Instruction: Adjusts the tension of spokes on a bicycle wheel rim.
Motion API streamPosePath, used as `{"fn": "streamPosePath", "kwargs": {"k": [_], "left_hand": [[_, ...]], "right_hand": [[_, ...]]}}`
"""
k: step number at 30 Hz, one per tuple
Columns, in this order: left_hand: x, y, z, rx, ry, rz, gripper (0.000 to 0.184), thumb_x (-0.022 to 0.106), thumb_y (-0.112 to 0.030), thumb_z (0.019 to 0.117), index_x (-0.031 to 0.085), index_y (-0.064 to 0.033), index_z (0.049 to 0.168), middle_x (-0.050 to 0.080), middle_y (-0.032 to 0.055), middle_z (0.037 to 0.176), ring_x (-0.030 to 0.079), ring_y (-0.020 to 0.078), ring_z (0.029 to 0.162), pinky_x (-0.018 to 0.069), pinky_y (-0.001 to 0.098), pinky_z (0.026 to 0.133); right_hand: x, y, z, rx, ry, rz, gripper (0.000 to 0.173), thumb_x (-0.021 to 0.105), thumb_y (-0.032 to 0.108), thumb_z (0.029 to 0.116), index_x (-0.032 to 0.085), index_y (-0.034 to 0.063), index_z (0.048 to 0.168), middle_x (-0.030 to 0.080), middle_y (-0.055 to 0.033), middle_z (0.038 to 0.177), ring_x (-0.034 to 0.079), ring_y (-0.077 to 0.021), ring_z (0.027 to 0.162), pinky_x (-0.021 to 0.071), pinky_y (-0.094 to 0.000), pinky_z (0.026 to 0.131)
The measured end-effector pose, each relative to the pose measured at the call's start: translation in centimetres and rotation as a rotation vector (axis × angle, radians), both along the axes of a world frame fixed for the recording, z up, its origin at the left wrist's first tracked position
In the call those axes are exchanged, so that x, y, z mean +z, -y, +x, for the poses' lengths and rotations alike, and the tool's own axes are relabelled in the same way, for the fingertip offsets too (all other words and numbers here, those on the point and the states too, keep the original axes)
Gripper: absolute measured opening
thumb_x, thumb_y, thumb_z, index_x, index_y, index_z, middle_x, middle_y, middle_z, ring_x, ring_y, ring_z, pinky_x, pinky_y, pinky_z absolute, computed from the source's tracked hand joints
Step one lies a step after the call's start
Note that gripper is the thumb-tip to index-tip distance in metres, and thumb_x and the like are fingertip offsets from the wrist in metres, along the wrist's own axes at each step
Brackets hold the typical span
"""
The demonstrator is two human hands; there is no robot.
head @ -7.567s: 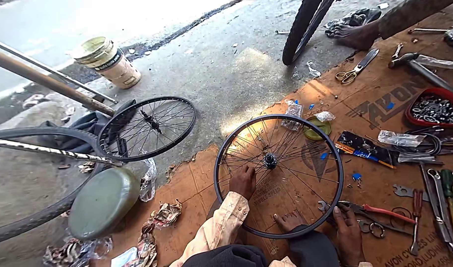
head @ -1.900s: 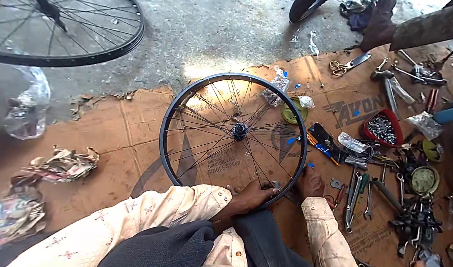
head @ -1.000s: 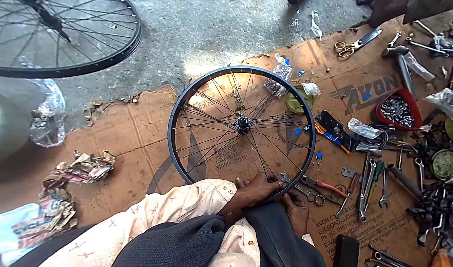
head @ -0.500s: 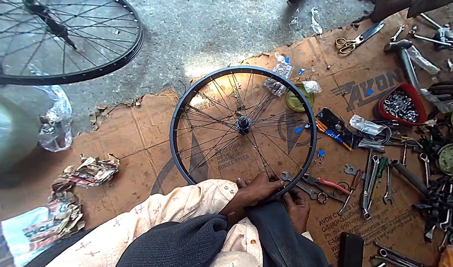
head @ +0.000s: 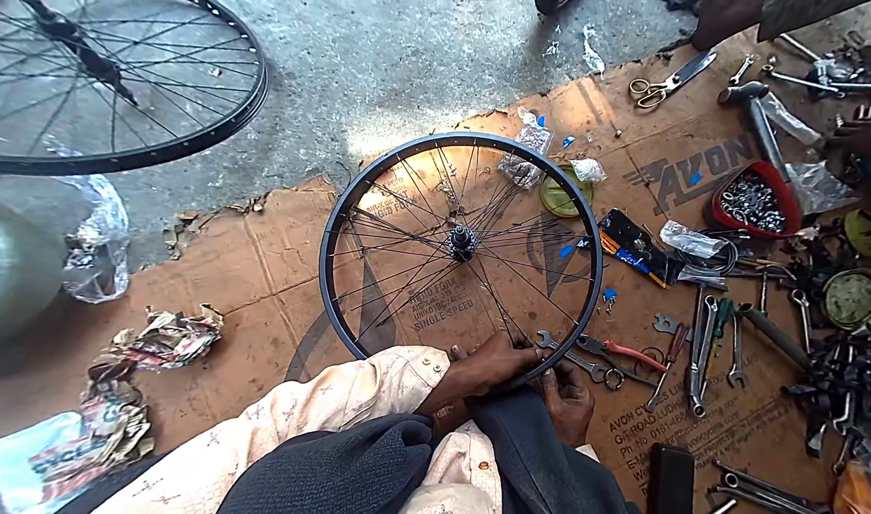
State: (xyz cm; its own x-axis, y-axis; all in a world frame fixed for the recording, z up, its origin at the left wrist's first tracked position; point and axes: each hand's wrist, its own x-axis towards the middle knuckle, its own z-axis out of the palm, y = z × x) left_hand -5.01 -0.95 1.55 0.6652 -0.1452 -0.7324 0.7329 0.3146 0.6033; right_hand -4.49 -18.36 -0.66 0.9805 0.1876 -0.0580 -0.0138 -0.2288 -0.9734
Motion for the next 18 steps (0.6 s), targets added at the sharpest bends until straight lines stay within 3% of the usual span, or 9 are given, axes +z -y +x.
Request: {"fn": "streamPosePath", "kwargs": {"k": [4,10,14,18], "left_hand": [[0.37,-0.15,0.02,0.020,-0.002,-0.029,0.021,0.066,-0.023,0.1020,0.065,-0.0027,0.107,0.069,0.0066,0.088,0.067,0.0120,0.076,0.0566,0.0281,0.072],[0.59,-0.24,0.12,0.029,-0.021,-0.069,0.020,0.066,-0.023,0.1018,0.066,-0.0030,0.105,0.069,0.0056,0.086,0.067,0.0110,0.074,0.0565,0.0266,0.070],[0.38,-0.30,0.11,0.028,-0.026,-0.082,0.020,0.065,-0.022,0.1022,0.065,-0.0027,0.105,0.069,0.0064,0.087,0.068,0.0119,0.075,0.0572,0.0275,0.071],[0.38,-0.33,0.10,0.034,-0.022,-0.099,0.020,0.065,-0.022,0.1023,0.066,-0.0019,0.106,0.070,0.0071,0.088,0.069,0.0130,0.076,0.0581,0.0283,0.072]], "right_hand": [[-0.46,0.27,0.06,0.033,0.079,0.014,0.025,0.066,0.002,0.0836,0.065,-0.0085,0.106,0.073,-0.0086,0.095,0.072,-0.0118,0.083,0.0627,-0.0265,0.081],[-0.92,0.56,0.32,0.039,0.157,-0.055,0.017,0.067,0.005,0.0850,0.070,-0.0055,0.098,0.073,-0.0073,0.090,0.071,-0.0097,0.080,0.0621,-0.0241,0.077],[-0.82,0.43,0.21,0.050,0.134,0.009,0.023,0.068,0.001,0.0823,0.067,-0.0069,0.104,0.073,-0.0078,0.094,0.072,-0.0115,0.083,0.0623,-0.0259,0.080],[-1.15,0.90,0.46,0.081,0.210,-0.074,0.015,0.066,0.006,0.0868,0.072,-0.0043,0.096,0.073,-0.0067,0.091,0.071,-0.0089,0.081,0.0612,-0.0233,0.077]]}}
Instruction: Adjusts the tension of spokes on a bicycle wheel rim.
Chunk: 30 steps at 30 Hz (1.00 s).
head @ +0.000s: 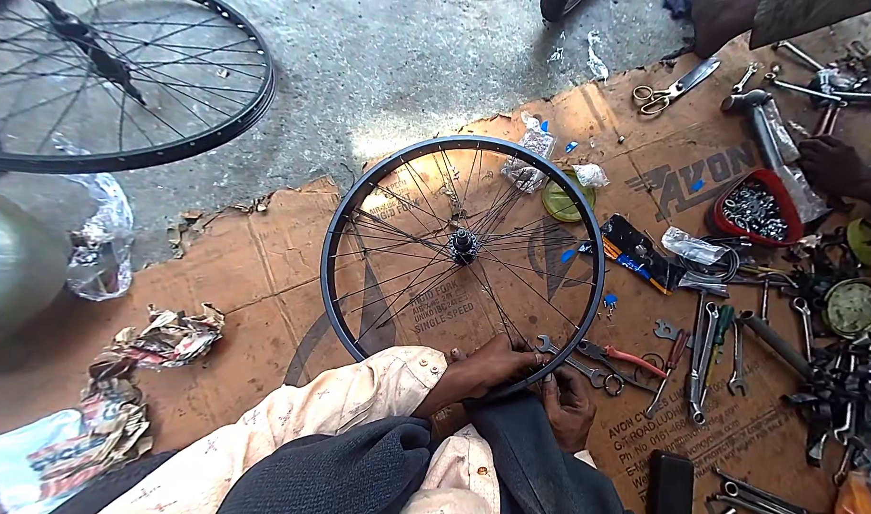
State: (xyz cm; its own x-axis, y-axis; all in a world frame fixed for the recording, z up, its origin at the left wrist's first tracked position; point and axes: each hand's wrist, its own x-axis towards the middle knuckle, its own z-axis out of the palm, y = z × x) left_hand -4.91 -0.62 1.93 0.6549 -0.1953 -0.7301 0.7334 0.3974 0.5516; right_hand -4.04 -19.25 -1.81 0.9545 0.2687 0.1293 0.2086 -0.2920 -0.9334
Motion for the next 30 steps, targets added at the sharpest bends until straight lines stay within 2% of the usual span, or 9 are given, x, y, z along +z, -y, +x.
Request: {"fn": "streamPosePath", "kwargs": {"k": [5,10,14,18,20,23,26,28,30], "left_hand": [[-0.1,-0.2,0.0,-0.001,0.008,-0.017,0.019,0.066,-0.021,0.1015,0.065,-0.0022,0.106,0.070,0.0071,0.090,0.069,0.0135,0.080,0.0580,0.0298,0.076],[-0.2,-0.2,0.1,0.016,-0.004,-0.051,0.019,0.065,-0.020,0.1017,0.065,-0.0018,0.108,0.070,0.0080,0.092,0.069,0.0142,0.081,0.0582,0.0300,0.076],[-0.4,-0.6,-0.1,0.036,0.008,-0.102,0.017,0.062,-0.016,0.1031,0.063,-0.0017,0.112,0.070,0.0098,0.099,0.070,0.0168,0.086,0.0592,0.0321,0.081],[-0.7,-1.7,-0.6,0.065,0.075,-0.095,0.019,0.060,-0.016,0.1038,0.064,-0.0018,0.116,0.071,0.0115,0.104,0.070,0.0182,0.087,0.0585,0.0322,0.082],[-0.3,-2.3,-0.8,0.104,0.092,-0.028,0.023,0.061,-0.015,0.1035,0.061,-0.0034,0.123,0.071,0.0111,0.105,0.070,0.0182,0.089,0.0579,0.0320,0.083],[-0.3,-3.0,-1.5,0.232,0.123,0.121,0.038,0.062,-0.021,0.1038,0.052,-0.0082,0.138,0.070,0.0102,0.110,0.069,0.0198,0.089,0.0575,0.0332,0.080],[-1.3,-3.3,-2.3,0.378,0.157,0.406,0.049,0.070,-0.028,0.0992,0.045,-0.0112,0.139,0.066,0.0076,0.111,0.068,0.0191,0.083,0.0598,0.0349,0.074],[-1.7,-3.3,-2.5,0.396,0.172,0.647,0.058,0.075,-0.032,0.0945,0.042,-0.0124,0.138,0.061,0.0064,0.112,0.065,0.0185,0.089,0.0583,0.0380,0.075],[-1.6,-3.3,-2.5,0.381,0.226,0.850,0.065,0.078,-0.033,0.0911,0.041,-0.0124,0.139,0.058,0.0078,0.121,0.064,0.0200,0.103,0.0585,0.0402,0.081]], "right_hand": [[-0.2,-0.2,0.1,0.008,-0.005,0.071,0.022,0.068,0.005,0.0840,0.067,-0.0054,0.103,0.073,-0.0067,0.094,0.071,-0.0105,0.083,0.0623,-0.0263,0.079],[-0.2,0.0,0.3,0.014,0.058,-0.023,0.015,0.067,0.007,0.0868,0.071,-0.0048,0.096,0.073,-0.0082,0.093,0.071,-0.0105,0.084,0.0616,-0.0246,0.078],[-0.1,-0.1,0.1,0.019,0.015,0.049,0.023,0.069,0.004,0.0838,0.067,-0.0052,0.105,0.073,-0.0077,0.096,0.072,-0.0123,0.086,0.0626,-0.0277,0.082],[-0.2,-0.1,0.2,0.001,0.057,-0.013,0.015,0.067,0.005,0.0849,0.071,-0.0043,0.096,0.073,-0.0075,0.092,0.071,-0.0093,0.082,0.0614,-0.0237,0.078],[-0.1,-0.2,0.2,-0.009,0.061,-0.017,0.016,0.066,0.007,0.0870,0.072,-0.0052,0.096,0.073,-0.0079,0.092,0.071,-0.0086,0.082,0.0612,-0.0231,0.078],[-0.2,-0.3,0.0,-0.017,0.012,0.064,0.023,0.068,0.004,0.0844,0.067,-0.0060,0.105,0.073,-0.0073,0.095,0.072,-0.0112,0.083,0.0626,-0.0272,0.080],[-0.5,-0.2,0.1,-0.018,0.043,0.027,0.018,0.068,0.004,0.0830,0.071,-0.0028,0.099,0.073,-0.0064,0.092,0.071,-0.0117,0.082,0.0625,-0.0274,0.079],[-0.5,-0.2,0.2,-0.024,0.064,-0.014,0.015,0.066,0.006,0.0862,0.072,-0.0030,0.097,0.073,-0.0067,0.091,0.071,-0.0100,0.081,0.0621,-0.0252,0.078],[-0.4,-0.3,0.2,-0.032,0.057,-0.012,0.016,0.065,0.007,0.0867,0.071,-0.0045,0.096,0.073,-0.0071,0.090,0.071,-0.0092,0.080,0.0619,-0.0240,0.076]]}}
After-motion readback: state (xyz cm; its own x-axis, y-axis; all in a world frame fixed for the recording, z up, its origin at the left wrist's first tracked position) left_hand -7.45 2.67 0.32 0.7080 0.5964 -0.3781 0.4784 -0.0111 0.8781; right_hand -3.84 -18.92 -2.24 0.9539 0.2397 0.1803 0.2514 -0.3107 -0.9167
